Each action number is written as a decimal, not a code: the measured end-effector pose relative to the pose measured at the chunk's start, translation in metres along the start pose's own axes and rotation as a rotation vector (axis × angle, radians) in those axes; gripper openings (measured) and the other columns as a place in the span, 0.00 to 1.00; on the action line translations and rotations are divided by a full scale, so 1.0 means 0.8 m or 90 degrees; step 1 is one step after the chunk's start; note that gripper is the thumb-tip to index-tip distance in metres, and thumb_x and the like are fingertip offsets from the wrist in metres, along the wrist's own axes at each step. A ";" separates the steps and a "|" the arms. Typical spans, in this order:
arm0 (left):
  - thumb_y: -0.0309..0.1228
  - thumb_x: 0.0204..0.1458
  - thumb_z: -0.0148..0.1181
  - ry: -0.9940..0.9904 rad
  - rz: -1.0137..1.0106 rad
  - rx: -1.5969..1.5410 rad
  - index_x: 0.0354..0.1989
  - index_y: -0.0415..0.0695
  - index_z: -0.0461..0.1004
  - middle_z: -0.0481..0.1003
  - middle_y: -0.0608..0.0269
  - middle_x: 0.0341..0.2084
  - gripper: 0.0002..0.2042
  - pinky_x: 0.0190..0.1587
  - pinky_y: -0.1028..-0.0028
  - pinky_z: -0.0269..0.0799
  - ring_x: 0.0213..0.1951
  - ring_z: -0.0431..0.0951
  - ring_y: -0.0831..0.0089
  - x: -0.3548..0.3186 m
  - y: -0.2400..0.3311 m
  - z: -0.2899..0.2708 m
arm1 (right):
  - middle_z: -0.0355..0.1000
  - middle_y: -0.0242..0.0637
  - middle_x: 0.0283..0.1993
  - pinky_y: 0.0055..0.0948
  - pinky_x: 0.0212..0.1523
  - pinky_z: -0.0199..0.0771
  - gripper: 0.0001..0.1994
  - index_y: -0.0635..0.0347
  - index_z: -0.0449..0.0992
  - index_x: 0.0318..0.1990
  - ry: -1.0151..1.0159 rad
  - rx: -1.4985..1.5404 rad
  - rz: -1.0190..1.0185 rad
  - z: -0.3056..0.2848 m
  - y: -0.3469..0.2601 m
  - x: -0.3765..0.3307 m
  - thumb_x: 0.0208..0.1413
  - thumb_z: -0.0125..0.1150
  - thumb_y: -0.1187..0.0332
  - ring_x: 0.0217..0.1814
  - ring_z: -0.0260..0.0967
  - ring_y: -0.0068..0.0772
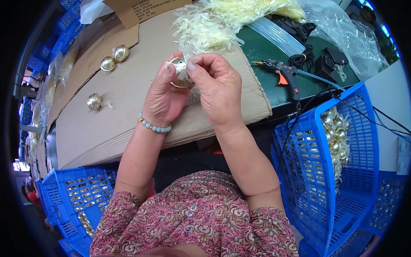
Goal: The recorder uses a glue gun to attach white ribbons to gold Christmas ornaments at a manual workstation.
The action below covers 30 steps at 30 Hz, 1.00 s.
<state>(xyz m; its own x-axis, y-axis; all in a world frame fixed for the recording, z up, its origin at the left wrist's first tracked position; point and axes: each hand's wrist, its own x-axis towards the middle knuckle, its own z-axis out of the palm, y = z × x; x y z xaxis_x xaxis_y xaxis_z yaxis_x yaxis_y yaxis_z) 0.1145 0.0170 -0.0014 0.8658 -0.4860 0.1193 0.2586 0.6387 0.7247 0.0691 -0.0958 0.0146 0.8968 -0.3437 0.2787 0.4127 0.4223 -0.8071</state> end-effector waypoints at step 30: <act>0.31 0.55 0.52 0.120 -0.044 -0.094 0.37 0.43 0.71 0.73 0.65 0.31 0.07 0.40 0.71 0.71 0.35 0.74 0.73 0.008 0.001 -0.009 | 0.71 0.31 0.26 0.17 0.29 0.64 0.03 0.65 0.74 0.28 0.074 -0.105 0.060 0.005 0.027 0.006 0.45 0.60 0.81 0.27 0.65 0.16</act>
<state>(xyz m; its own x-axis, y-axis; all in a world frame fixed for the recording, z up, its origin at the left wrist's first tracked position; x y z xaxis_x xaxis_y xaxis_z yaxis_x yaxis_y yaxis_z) 0.1232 0.0187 -0.0054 0.9049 -0.4204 -0.0665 0.3683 0.6949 0.6177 0.0829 -0.0847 0.0005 0.9016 -0.4080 0.1439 0.2878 0.3175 -0.9035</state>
